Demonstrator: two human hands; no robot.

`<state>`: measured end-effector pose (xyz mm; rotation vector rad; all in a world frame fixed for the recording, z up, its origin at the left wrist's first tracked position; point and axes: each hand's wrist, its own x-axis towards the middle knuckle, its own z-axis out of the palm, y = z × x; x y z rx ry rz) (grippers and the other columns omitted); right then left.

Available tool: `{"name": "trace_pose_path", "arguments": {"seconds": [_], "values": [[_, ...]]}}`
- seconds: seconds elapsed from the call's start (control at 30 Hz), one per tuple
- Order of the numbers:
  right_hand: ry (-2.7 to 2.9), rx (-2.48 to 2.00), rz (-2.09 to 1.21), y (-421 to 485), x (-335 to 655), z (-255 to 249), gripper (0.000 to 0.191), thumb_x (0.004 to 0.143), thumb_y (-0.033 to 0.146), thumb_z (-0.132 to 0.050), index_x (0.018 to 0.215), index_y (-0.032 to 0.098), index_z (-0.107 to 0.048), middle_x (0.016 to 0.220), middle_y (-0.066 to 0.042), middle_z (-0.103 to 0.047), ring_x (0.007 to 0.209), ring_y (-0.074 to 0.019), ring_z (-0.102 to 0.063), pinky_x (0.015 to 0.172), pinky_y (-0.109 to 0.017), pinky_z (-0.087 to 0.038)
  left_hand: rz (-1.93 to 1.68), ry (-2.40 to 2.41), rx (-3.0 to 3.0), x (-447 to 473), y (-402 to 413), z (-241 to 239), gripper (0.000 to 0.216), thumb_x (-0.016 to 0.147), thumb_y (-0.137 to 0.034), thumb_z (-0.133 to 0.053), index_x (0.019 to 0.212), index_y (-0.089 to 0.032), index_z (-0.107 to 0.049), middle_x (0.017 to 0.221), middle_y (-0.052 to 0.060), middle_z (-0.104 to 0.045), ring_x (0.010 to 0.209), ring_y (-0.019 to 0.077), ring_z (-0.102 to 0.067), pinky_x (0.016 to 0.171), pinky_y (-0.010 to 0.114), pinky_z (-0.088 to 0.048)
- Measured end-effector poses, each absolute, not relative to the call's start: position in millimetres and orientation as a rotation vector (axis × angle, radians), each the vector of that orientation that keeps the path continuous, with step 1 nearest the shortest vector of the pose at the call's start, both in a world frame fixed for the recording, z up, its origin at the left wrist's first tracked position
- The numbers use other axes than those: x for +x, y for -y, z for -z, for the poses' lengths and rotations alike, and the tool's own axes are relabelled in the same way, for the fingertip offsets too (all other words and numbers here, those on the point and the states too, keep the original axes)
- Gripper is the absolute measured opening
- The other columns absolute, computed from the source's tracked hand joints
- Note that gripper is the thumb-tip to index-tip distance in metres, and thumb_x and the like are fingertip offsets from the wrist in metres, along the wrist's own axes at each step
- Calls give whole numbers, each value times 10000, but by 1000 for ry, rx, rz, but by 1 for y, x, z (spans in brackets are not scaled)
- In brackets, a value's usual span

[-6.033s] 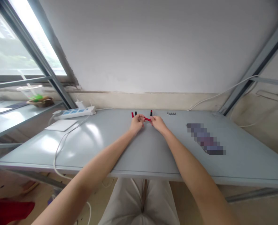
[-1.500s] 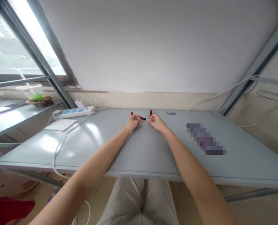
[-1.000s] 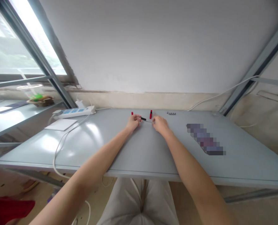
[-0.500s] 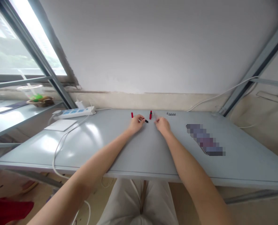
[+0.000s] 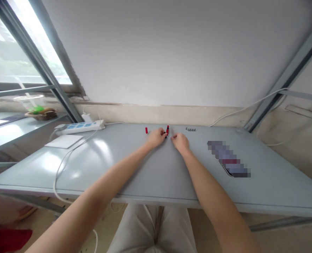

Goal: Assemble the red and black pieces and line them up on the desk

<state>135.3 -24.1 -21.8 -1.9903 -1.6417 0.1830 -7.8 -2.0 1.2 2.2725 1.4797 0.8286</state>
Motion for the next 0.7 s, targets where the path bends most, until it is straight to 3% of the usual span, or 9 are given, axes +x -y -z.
{"name": "trace_pose_path", "arguments": {"seconds": [0.37, 0.7], "values": [[1664, -1987, -160, 26, 135, 19, 219, 748, 349, -554, 848, 194, -671, 835, -79, -670, 779, -181, -604, 642, -258, -422, -724, -1538, 2228, 0, -12, 14, 144, 713, -302, -569, 745, -163, -593, 770, 94, -630, 757, 213, -577, 659, 295, -425], [1654, -1996, -188, 25, 135, 19, 221, 732, 355, -573, 848, 194, -670, 803, -65, -670, 764, -175, -605, 634, -248, -415, -640, -1625, 2219, 3, -7, 8, 275, 721, -400, -576, 818, -146, -619, 837, 101, -640, 811, 215, -584, 705, 302, -429]]}}
